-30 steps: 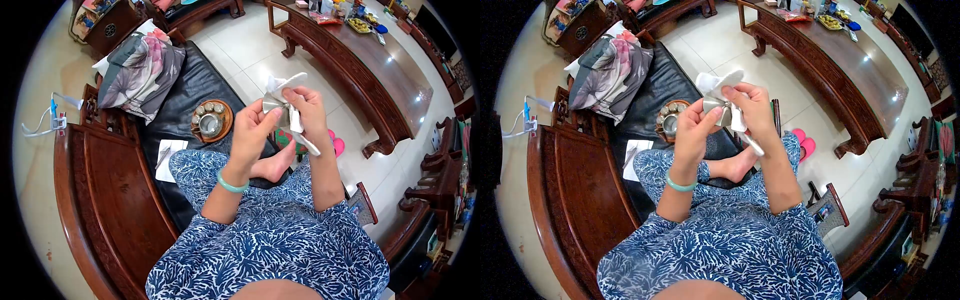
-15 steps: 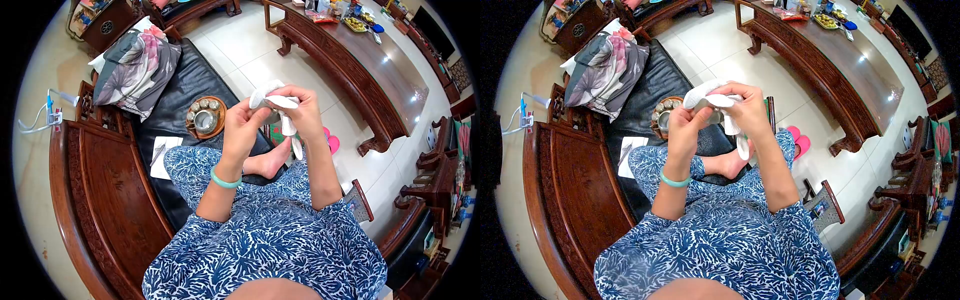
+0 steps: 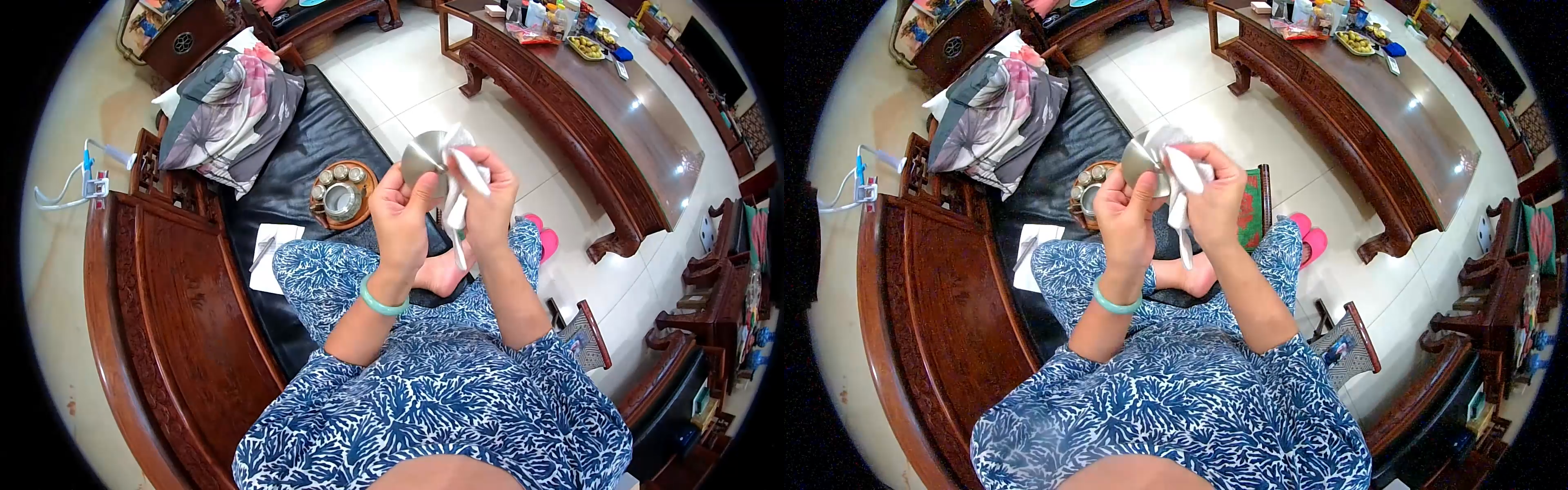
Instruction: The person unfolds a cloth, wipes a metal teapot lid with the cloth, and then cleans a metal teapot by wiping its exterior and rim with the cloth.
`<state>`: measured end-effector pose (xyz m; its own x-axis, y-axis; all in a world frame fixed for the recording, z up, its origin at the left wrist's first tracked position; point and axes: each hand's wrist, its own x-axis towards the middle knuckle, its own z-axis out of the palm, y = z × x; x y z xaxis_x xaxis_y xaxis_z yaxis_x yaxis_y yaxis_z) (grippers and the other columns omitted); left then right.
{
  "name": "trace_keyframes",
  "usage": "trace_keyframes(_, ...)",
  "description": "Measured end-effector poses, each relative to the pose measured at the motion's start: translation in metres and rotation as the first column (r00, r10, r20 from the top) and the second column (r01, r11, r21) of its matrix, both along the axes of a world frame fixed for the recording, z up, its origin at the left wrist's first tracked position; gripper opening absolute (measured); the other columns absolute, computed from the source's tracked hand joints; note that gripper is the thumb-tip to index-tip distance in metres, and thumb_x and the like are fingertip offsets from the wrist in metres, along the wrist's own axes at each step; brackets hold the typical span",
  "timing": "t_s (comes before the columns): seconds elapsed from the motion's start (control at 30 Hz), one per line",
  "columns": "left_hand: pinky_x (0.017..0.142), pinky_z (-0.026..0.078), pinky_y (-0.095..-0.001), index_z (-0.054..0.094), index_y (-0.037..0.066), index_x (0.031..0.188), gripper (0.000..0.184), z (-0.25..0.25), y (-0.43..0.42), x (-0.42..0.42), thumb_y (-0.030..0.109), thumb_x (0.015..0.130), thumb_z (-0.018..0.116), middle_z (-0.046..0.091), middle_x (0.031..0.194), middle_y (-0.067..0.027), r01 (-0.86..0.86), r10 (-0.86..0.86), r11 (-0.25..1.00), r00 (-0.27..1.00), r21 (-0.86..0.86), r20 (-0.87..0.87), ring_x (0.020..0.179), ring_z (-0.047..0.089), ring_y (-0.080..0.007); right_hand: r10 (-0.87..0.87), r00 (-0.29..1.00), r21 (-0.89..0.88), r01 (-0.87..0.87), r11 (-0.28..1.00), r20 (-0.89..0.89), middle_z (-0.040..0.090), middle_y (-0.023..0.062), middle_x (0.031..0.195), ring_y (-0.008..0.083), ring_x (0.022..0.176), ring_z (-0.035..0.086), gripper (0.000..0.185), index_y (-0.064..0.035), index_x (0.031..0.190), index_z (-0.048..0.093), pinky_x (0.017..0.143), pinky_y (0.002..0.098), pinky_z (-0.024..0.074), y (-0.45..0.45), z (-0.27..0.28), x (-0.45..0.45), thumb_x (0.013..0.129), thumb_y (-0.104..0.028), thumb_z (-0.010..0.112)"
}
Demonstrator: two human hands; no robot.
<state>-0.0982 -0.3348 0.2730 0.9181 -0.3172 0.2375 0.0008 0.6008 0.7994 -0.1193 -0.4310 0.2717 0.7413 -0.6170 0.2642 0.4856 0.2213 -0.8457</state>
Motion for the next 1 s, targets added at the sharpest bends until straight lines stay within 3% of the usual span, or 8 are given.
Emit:
trace_keyframes(0.17, 0.065, 0.049, -0.0199, 0.057, -0.004, 0.107, 0.019, 0.005, -0.014, -0.010, 0.005, 0.092, 0.060, 0.067, 0.091, -0.0059, -0.085, 0.084, 0.990, 0.996, -0.110, -0.015, 0.076, 0.062, -0.0065, -0.046, 0.998, 0.057, 0.044, 0.997, 0.036, 0.063, 0.0001, 0.079, 0.0032, 0.070, 0.052, 0.016, -0.0001, 0.089, 0.063, 0.058, 0.0194, 0.0417, -0.002, 0.015, 0.009, 0.087, -0.014, 0.070)
trace_keyframes(0.3, 0.062, 0.048, -0.0186, 0.056, -0.003, 0.108, 0.020, 0.004, -0.012, -0.009, 0.008, 0.092, 0.060, 0.067, 0.090, -0.0047, -0.100, 0.083, 0.977, 0.992, -0.190, -0.094, 0.075, 0.061, -0.0048, -0.084, 0.989, -0.075, 0.094, 0.993, 0.123, 0.066, 0.0043, 0.087, 0.0089, 0.082, 0.062, 0.009, 0.0016, 0.092, 0.061, 0.071, 0.0218, 0.0494, 0.021, -0.003, -0.003, 0.085, -0.002, 0.064)
trace_keyframes(0.43, 0.062, 0.047, -0.0175, 0.055, -0.002, 0.108, 0.021, 0.003, -0.011, -0.012, 0.011, 0.093, 0.061, 0.066, 0.090, -0.0041, -0.046, 0.038, 0.989, 0.998, -0.138, -0.060, 0.074, 0.059, -0.0036, -0.163, 0.985, -0.192, 0.172, 0.966, 0.061, 0.064, 0.0028, 0.086, 0.0065, 0.077, 0.057, 0.009, 0.0003, 0.091, 0.061, 0.066, 0.0204, 0.0462, 0.009, 0.003, -0.002, 0.085, -0.003, 0.066)
trace_keyframes(0.53, 0.064, 0.047, -0.0177, 0.055, -0.003, 0.109, 0.022, 0.001, -0.011, -0.012, 0.009, 0.092, 0.061, 0.066, 0.091, -0.0043, -0.074, 0.074, 0.991, 0.997, -0.112, 0.003, 0.076, 0.060, -0.0049, -0.029, 0.999, 0.042, 0.028, 0.999, 0.018, 0.063, 0.0012, 0.084, 0.0051, 0.076, 0.054, 0.011, -0.0004, 0.091, 0.060, 0.065, 0.0205, 0.0446, 0.000, 0.012, 0.008, 0.086, -0.007, 0.067)
trace_keyframes(0.63, 0.067, 0.050, -0.0192, 0.055, -0.003, 0.114, 0.024, -0.001, -0.007, -0.004, 0.007, 0.093, 0.059, 0.067, 0.094, -0.0069, -0.125, 0.109, 0.976, 0.989, -0.177, -0.101, 0.078, 0.063, -0.0077, -0.085, 0.993, -0.066, 0.080, 0.995, -0.077, 0.063, 0.0021, 0.086, 0.0066, 0.081, 0.056, 0.009, -0.0005, 0.092, 0.059, 0.070, 0.0211, 0.0460, 0.026, 0.009, 0.000, 0.086, -0.004, 0.066)
trace_keyframes(0.67, 0.068, 0.051, -0.0199, 0.055, -0.003, 0.114, 0.024, -0.006, -0.002, 0.000, 0.007, 0.093, 0.059, 0.068, 0.096, -0.0074, -0.121, 0.107, 0.978, 0.990, -0.171, -0.090, 0.080, 0.063, -0.0083, -0.056, 0.998, -0.125, 0.059, 0.990, 0.027, 0.063, 0.0020, 0.086, 0.0062, 0.081, 0.057, 0.009, -0.0005, 0.091, 0.060, 0.069, 0.0207, 0.0464, 0.034, -0.004, -0.001, 0.085, -0.002, 0.065)
trace_keyframes(0.87, 0.078, 0.052, -0.0239, 0.055, -0.001, 0.118, 0.028, -0.021, -0.001, 0.003, 0.011, 0.093, 0.059, 0.065, 0.108, -0.0089, -0.114, 0.112, 0.981, 0.994, -0.160, -0.019, 0.089, 0.064, -0.0137, 0.056, 0.997, 0.036, -0.058, 0.998, 0.047, 0.063, 0.0004, 0.082, 0.0038, 0.076, 0.056, 0.011, -0.0009, 0.091, 0.059, 0.063, 0.0192, 0.0450, 0.024, -0.005, 0.014, 0.086, -0.006, 0.068)
trace_keyframes(1.0, 0.071, 0.052, -0.0231, 0.055, -0.001, 0.117, 0.028, -0.019, -0.003, -0.001, 0.012, 0.092, 0.060, 0.065, 0.105, -0.0081, -0.149, 0.138, 0.985, 0.982, -0.088, -0.126, 0.086, 0.064, -0.0131, 0.076, 0.997, 0.130, -0.078, 0.988, 0.026, 0.062, 0.0003, 0.082, 0.0042, 0.074, 0.053, 0.017, -0.0014, 0.093, 0.059, 0.063, 0.0186, 0.0433, 0.016, -0.015, 0.031, 0.089, -0.016, 0.067)
